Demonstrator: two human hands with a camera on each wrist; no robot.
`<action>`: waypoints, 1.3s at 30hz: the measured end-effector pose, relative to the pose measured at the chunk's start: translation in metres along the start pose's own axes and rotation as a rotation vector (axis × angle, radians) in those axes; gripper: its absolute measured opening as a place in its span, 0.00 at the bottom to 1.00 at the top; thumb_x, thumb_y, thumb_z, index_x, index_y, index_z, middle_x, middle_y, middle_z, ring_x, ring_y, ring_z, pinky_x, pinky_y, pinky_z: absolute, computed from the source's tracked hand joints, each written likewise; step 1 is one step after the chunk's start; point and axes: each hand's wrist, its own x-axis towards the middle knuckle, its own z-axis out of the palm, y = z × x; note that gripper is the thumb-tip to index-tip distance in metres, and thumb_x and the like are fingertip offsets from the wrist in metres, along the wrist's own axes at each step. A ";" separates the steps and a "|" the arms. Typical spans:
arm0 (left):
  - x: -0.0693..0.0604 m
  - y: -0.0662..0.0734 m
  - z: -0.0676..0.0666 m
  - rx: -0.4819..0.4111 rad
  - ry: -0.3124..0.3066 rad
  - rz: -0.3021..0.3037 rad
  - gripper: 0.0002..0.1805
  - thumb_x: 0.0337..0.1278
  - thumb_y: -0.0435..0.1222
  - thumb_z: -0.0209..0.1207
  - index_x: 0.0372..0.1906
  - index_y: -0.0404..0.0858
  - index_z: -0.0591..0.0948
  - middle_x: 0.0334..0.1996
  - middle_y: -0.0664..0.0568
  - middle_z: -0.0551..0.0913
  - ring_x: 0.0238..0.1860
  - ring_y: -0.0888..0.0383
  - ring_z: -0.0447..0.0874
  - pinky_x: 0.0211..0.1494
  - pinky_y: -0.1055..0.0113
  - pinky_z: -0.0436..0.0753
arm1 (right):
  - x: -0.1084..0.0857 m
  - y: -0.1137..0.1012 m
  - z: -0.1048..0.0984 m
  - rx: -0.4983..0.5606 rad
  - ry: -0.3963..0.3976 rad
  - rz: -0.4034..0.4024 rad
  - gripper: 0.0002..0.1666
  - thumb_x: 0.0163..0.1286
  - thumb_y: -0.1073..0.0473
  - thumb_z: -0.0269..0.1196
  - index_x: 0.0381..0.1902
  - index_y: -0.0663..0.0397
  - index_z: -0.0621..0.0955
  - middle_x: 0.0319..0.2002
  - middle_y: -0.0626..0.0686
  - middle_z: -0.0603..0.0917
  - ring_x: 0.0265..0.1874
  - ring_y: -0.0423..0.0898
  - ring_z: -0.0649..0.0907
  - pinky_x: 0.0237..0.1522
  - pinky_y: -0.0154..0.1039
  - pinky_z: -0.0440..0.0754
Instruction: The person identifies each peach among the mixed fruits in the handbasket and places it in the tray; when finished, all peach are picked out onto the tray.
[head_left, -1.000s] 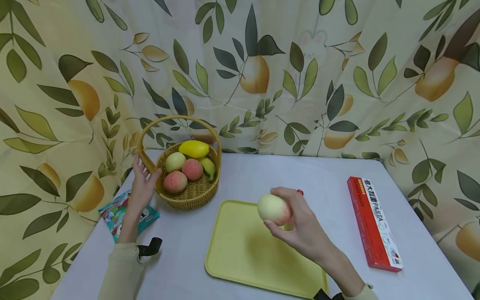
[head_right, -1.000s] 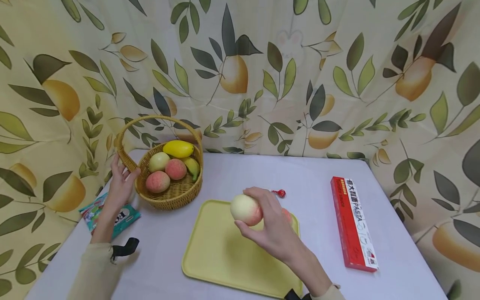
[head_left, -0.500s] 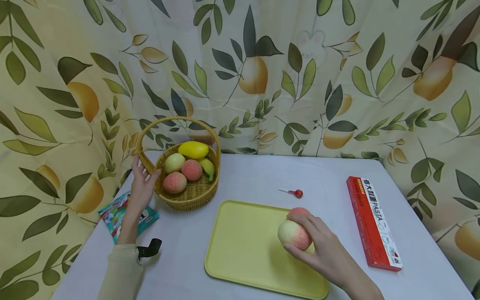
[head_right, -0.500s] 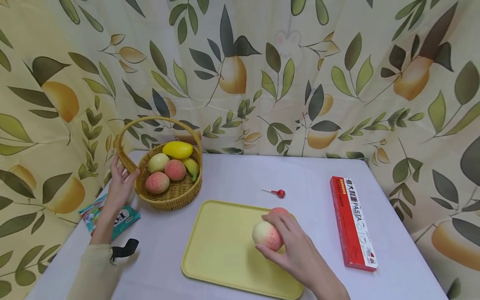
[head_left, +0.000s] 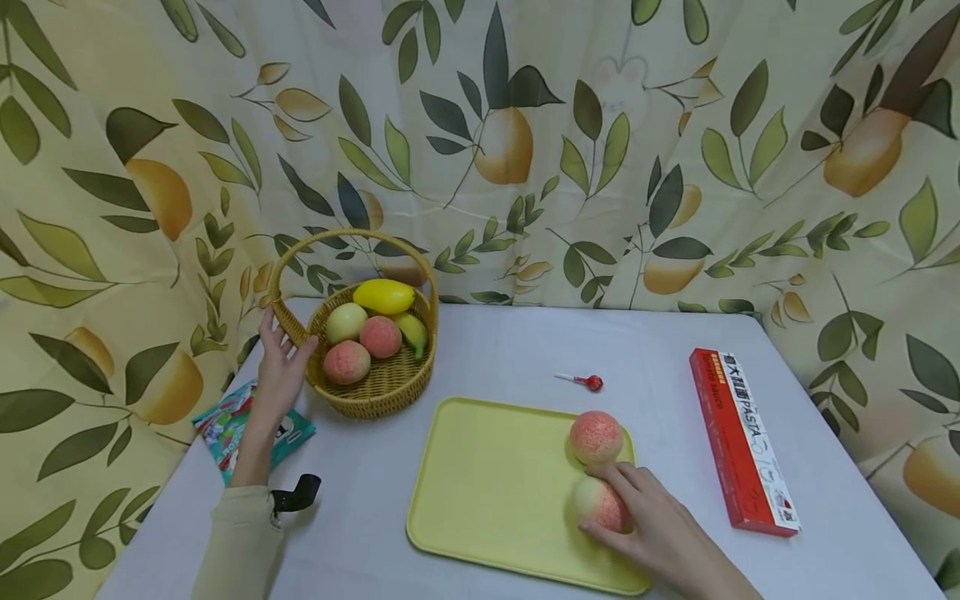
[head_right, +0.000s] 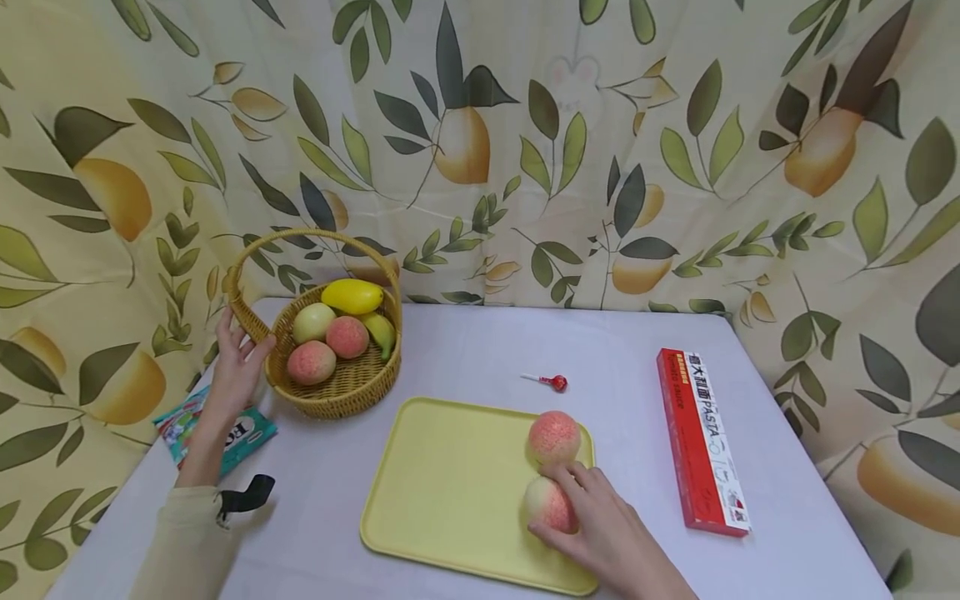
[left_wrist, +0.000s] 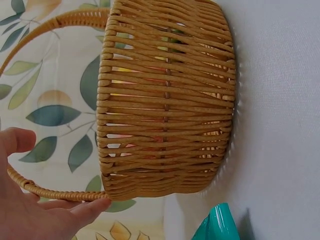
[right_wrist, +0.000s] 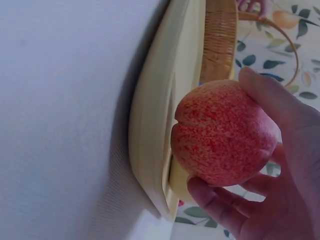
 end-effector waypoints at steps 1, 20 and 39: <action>0.000 0.000 0.000 -0.002 0.002 0.000 0.50 0.78 0.48 0.51 0.82 0.55 0.25 0.85 0.41 0.37 0.83 0.35 0.47 0.79 0.33 0.60 | 0.000 0.000 0.000 0.006 -0.020 0.010 0.42 0.56 0.25 0.70 0.65 0.34 0.78 0.57 0.43 0.79 0.54 0.42 0.77 0.54 0.50 0.85; 0.001 0.000 0.001 -0.017 -0.007 -0.007 0.50 0.79 0.48 0.50 0.81 0.57 0.24 0.84 0.41 0.35 0.83 0.34 0.44 0.78 0.32 0.59 | -0.001 -0.010 -0.001 -0.158 -0.028 -0.090 0.37 0.56 0.32 0.73 0.61 0.35 0.79 0.53 0.40 0.80 0.51 0.39 0.77 0.48 0.46 0.84; 0.000 -0.001 0.001 -0.017 0.001 0.004 0.50 0.79 0.45 0.50 0.81 0.57 0.24 0.85 0.41 0.36 0.83 0.34 0.46 0.77 0.32 0.61 | 0.003 -0.010 -0.003 -0.065 -0.130 -0.085 0.44 0.57 0.34 0.74 0.68 0.38 0.74 0.63 0.45 0.77 0.60 0.44 0.76 0.58 0.54 0.84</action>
